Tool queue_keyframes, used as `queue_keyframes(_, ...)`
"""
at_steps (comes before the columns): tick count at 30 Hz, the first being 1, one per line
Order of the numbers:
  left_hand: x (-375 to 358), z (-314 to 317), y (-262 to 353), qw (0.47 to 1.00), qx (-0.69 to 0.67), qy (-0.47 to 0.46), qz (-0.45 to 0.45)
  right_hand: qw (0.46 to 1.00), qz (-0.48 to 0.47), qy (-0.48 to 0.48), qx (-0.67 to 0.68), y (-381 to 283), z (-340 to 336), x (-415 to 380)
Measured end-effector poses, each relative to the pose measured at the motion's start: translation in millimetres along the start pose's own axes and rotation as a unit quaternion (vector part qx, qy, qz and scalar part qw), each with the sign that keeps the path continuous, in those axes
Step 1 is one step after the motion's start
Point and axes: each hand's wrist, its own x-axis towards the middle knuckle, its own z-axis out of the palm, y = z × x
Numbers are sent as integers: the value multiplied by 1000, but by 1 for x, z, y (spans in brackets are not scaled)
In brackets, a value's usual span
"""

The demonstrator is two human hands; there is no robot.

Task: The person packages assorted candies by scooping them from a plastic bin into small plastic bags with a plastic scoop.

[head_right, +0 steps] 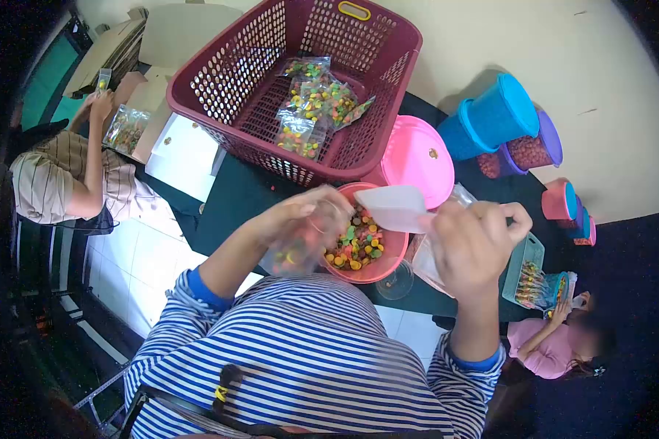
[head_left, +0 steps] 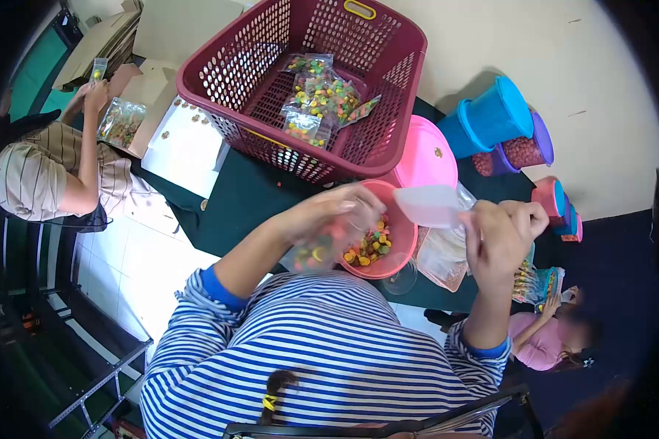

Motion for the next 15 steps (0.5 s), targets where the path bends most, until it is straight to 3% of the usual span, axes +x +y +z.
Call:
queue_keyframes(1,-6,-5,0,1000,0,-1,-1,1000,1,0,-1,0,7,-5)
queue_keyframes(2,-14,-9,-1,963,232,128,54,995,78,-50,26,-1,19,-15)
queue_keyframes(3,-21,-13,-3,853,447,247,105,981,155,-100,53,-3,34,-27)
queue_keyframes(5,-34,-13,-7,803,491,333,59,950,191,-197,147,-15,81,-63)
queue_keyframes(6,-37,-23,-21,797,468,364,116,930,211,-266,138,-26,105,-79)
queue_keyframes(7,-40,-27,-25,799,469,360,115,905,232,-333,129,-35,127,-94)
queue_keyframes(9,-45,-30,-30,902,155,404,14,891,244,-361,128,-45,171,-125)
queue_keyframes(11,-45,-29,-35,909,150,387,-38,892,239,-357,144,-59,199,-142)
queue_keyframes(13,-40,-30,-51,877,339,338,-44,892,236,-351,158,-69,201,-135)
queue_keyframes(15,-37,-31,-56,885,341,315,-39,879,260,-340,208,-71,198,-128)
